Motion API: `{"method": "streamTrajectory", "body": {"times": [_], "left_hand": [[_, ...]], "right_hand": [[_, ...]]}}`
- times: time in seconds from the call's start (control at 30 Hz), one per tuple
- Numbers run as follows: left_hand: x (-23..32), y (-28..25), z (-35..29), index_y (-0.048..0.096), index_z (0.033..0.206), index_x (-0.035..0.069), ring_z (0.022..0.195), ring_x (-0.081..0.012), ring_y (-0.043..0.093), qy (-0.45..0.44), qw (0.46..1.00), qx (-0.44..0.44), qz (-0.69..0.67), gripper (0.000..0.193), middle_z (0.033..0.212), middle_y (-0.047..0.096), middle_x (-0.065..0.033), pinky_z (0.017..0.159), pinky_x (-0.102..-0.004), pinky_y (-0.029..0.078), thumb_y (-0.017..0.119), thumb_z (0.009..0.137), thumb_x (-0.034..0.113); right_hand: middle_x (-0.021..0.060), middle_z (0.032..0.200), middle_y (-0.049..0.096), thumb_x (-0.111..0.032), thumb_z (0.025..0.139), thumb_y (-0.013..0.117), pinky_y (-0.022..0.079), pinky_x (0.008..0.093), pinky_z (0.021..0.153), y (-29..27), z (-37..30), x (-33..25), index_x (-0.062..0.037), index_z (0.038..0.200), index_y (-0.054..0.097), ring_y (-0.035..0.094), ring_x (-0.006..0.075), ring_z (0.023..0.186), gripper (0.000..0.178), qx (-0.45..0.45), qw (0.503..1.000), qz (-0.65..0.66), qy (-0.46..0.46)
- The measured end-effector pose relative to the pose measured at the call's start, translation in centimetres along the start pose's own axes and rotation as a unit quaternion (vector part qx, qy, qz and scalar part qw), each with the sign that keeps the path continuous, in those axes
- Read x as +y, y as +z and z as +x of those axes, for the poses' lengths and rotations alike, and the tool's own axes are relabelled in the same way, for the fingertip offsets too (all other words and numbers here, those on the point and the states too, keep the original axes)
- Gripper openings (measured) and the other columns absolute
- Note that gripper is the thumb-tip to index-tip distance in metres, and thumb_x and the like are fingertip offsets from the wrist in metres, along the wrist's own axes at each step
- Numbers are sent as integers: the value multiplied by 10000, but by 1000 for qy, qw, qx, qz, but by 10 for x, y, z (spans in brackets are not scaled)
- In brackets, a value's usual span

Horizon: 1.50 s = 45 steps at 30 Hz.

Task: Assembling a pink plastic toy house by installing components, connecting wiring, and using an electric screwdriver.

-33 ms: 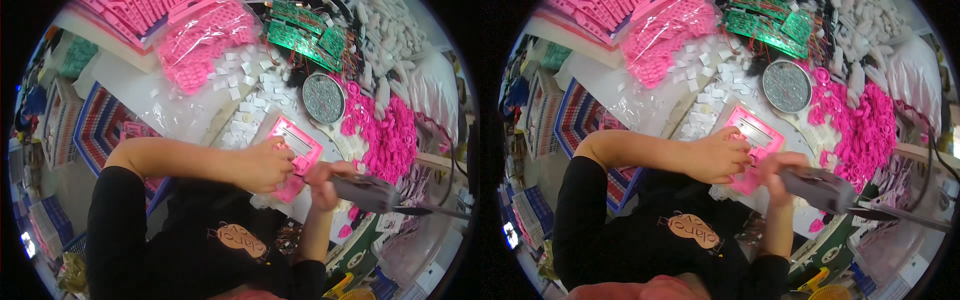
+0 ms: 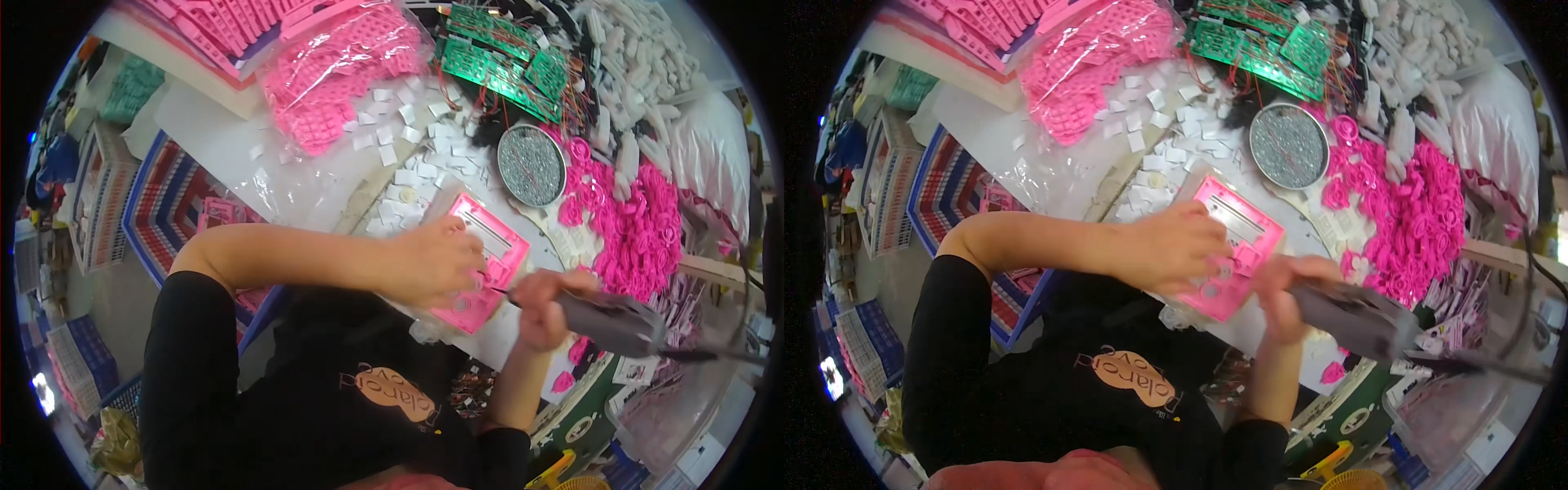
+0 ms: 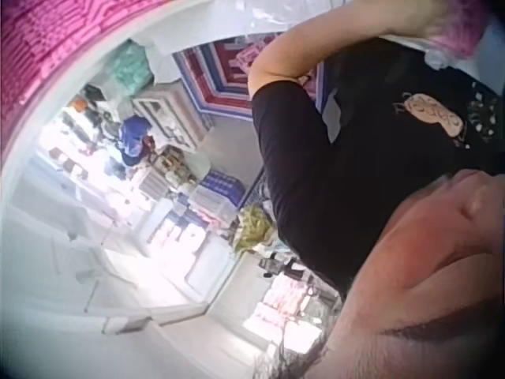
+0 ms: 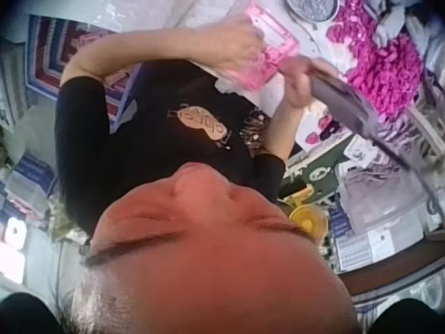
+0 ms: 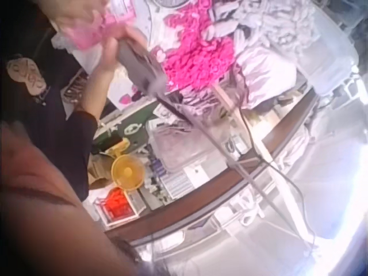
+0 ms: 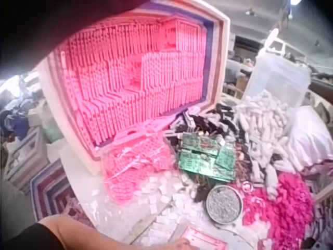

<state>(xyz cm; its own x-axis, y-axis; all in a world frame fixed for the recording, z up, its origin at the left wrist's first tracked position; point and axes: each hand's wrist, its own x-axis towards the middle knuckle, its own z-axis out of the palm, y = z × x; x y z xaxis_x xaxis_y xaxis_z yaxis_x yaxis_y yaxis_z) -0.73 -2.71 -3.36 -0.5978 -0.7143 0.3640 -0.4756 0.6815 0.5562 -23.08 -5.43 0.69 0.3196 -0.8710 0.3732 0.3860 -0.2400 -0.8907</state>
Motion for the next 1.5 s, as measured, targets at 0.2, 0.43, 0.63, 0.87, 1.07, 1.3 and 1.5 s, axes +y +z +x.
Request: {"method": "streamTrajectory", "body": {"times": [0.2,0.43,0.63,0.87,1.07,1.3,1.5], "left_hand": [[-79,-119,-56,608,944,53,932,-342,581,-279,888,-10,365,247,951,594,-140,799,-462,492,721,762,178],[-86,-144,-69,626,931,33,931,-327,612,-350,895,0,278,235,952,628,-137,804,-449,492,740,803,193],[-54,-130,-46,668,1060,28,955,-313,642,-98,930,223,276,263,1015,672,-129,845,-413,503,732,805,33],[17,-51,-28,621,1009,61,900,-283,685,-129,917,282,-249,326,1039,693,-127,775,-337,560,702,741,-105],[33,-14,-28,613,1048,59,969,-307,714,19,964,233,-129,381,1109,710,-158,813,-384,592,813,727,10],[32,-13,-36,620,1032,32,914,-295,717,-13,965,205,-166,279,1049,694,-160,763,-368,591,785,807,20],[35,-34,-57,637,1140,20,859,-203,685,-167,939,28,-300,358,1013,679,-107,741,-296,545,723,797,-38]], "right_hand": [[29,615,468,-214,906,702,456,338,522,-39,17,-30,-53,1166,457,466,151,538,392,-12,999,31,-27],[16,640,457,-172,905,694,428,310,520,-32,22,-17,-49,1177,468,427,131,533,374,46,999,13,2],[184,1094,609,-91,863,676,560,428,775,-14,36,-44,-34,1361,434,625,257,930,557,263,938,-206,-88],[205,1478,409,-86,791,788,530,371,925,27,-16,-11,-46,1429,424,496,276,1289,736,19,965,-260,-33],[138,1176,653,13,709,779,533,344,808,13,-20,12,-51,1071,697,641,246,999,376,-174,971,-158,-49],[66,975,665,-7,660,794,514,358,662,29,-24,-18,-87,976,717,642,246,796,335,-200,913,-345,-90],[83,884,657,-58,783,769,509,333,631,29,-5,-32,-61,1010,708,625,217,698,235,-263,902,-283,193]]}}
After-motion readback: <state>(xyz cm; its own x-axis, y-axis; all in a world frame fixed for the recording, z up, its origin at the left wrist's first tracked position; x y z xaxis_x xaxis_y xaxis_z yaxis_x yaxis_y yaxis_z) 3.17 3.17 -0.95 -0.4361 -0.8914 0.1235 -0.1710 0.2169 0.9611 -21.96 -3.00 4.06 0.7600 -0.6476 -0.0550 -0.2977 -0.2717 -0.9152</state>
